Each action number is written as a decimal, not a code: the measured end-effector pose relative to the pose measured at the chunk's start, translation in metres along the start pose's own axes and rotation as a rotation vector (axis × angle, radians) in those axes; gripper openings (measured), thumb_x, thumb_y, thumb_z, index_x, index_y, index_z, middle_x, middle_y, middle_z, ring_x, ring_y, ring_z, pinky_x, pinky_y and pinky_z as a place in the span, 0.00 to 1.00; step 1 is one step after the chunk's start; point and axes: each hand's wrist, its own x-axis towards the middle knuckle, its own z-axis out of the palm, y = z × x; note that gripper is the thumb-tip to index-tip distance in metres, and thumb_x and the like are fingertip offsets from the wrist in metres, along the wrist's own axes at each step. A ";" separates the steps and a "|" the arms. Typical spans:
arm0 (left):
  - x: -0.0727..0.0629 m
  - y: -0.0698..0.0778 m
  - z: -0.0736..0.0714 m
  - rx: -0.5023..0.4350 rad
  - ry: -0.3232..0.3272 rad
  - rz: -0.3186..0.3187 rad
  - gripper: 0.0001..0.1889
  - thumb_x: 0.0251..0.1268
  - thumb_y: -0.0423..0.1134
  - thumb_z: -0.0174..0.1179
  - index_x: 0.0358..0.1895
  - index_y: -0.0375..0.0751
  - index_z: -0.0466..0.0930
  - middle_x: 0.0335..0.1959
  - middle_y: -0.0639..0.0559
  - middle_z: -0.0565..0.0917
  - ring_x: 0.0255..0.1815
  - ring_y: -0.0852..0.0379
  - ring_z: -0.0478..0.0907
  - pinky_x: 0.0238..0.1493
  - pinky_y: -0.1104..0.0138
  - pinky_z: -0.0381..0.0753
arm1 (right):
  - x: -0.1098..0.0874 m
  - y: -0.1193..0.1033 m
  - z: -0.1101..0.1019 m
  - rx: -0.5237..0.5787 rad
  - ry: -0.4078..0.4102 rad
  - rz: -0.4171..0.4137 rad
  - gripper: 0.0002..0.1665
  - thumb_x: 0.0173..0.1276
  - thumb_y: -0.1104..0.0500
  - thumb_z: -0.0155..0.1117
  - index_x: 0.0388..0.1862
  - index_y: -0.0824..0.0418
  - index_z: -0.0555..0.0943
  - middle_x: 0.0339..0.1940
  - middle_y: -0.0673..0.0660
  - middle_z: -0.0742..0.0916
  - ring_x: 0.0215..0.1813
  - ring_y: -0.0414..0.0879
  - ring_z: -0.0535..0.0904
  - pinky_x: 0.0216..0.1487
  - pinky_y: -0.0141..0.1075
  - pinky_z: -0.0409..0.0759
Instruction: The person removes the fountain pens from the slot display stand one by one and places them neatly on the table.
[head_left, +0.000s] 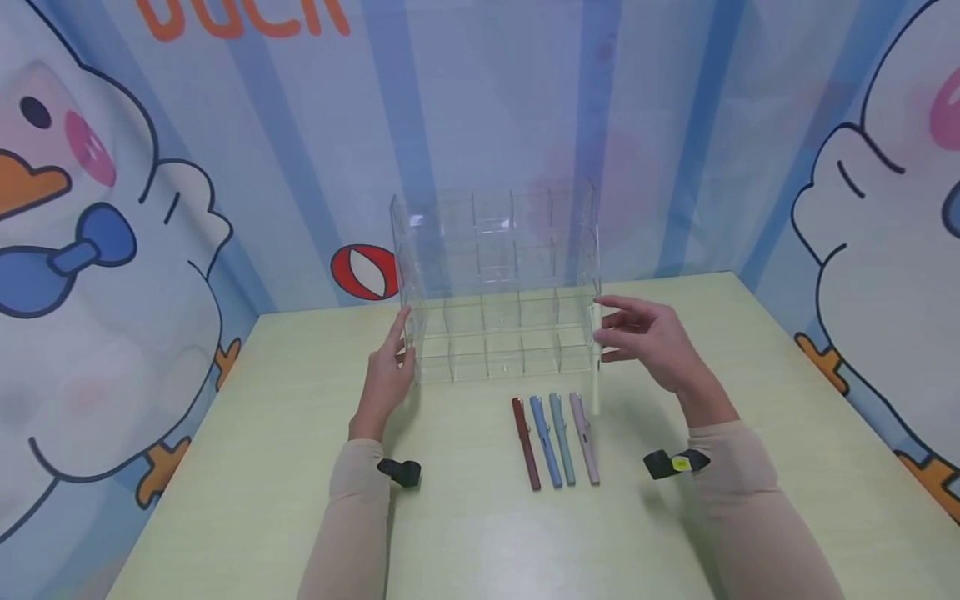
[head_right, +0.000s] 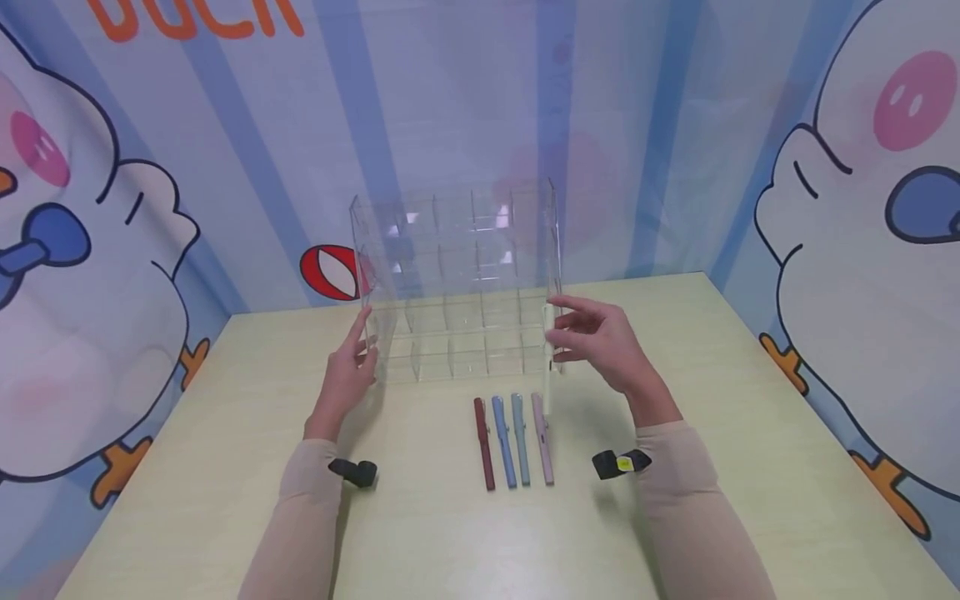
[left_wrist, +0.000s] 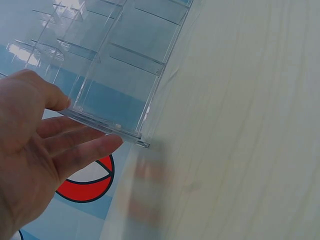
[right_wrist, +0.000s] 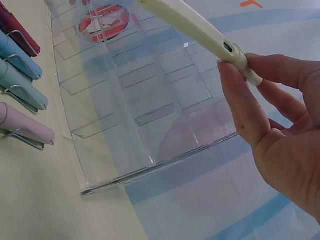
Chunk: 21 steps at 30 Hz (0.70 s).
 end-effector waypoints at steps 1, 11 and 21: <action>0.000 0.000 0.000 0.001 -0.001 -0.002 0.37 0.76 0.31 0.51 0.81 0.63 0.50 0.72 0.34 0.67 0.64 0.37 0.75 0.59 0.48 0.79 | 0.001 0.001 0.000 -0.002 -0.010 0.022 0.32 0.67 0.67 0.69 0.69 0.70 0.72 0.40 0.57 0.84 0.39 0.45 0.84 0.40 0.44 0.88; 0.000 0.004 -0.002 -0.010 -0.007 -0.002 0.37 0.76 0.31 0.50 0.81 0.63 0.50 0.73 0.34 0.66 0.64 0.36 0.74 0.59 0.48 0.79 | 0.000 0.003 -0.010 -0.047 -0.133 0.265 0.35 0.67 0.66 0.68 0.71 0.70 0.70 0.45 0.65 0.80 0.41 0.47 0.84 0.44 0.49 0.87; -0.001 0.004 -0.002 -0.001 -0.017 -0.004 0.36 0.76 0.31 0.50 0.81 0.62 0.50 0.73 0.33 0.66 0.64 0.36 0.74 0.60 0.48 0.78 | -0.001 0.007 -0.019 -0.075 -0.198 0.327 0.36 0.67 0.65 0.68 0.72 0.69 0.68 0.48 0.65 0.82 0.43 0.52 0.85 0.46 0.50 0.87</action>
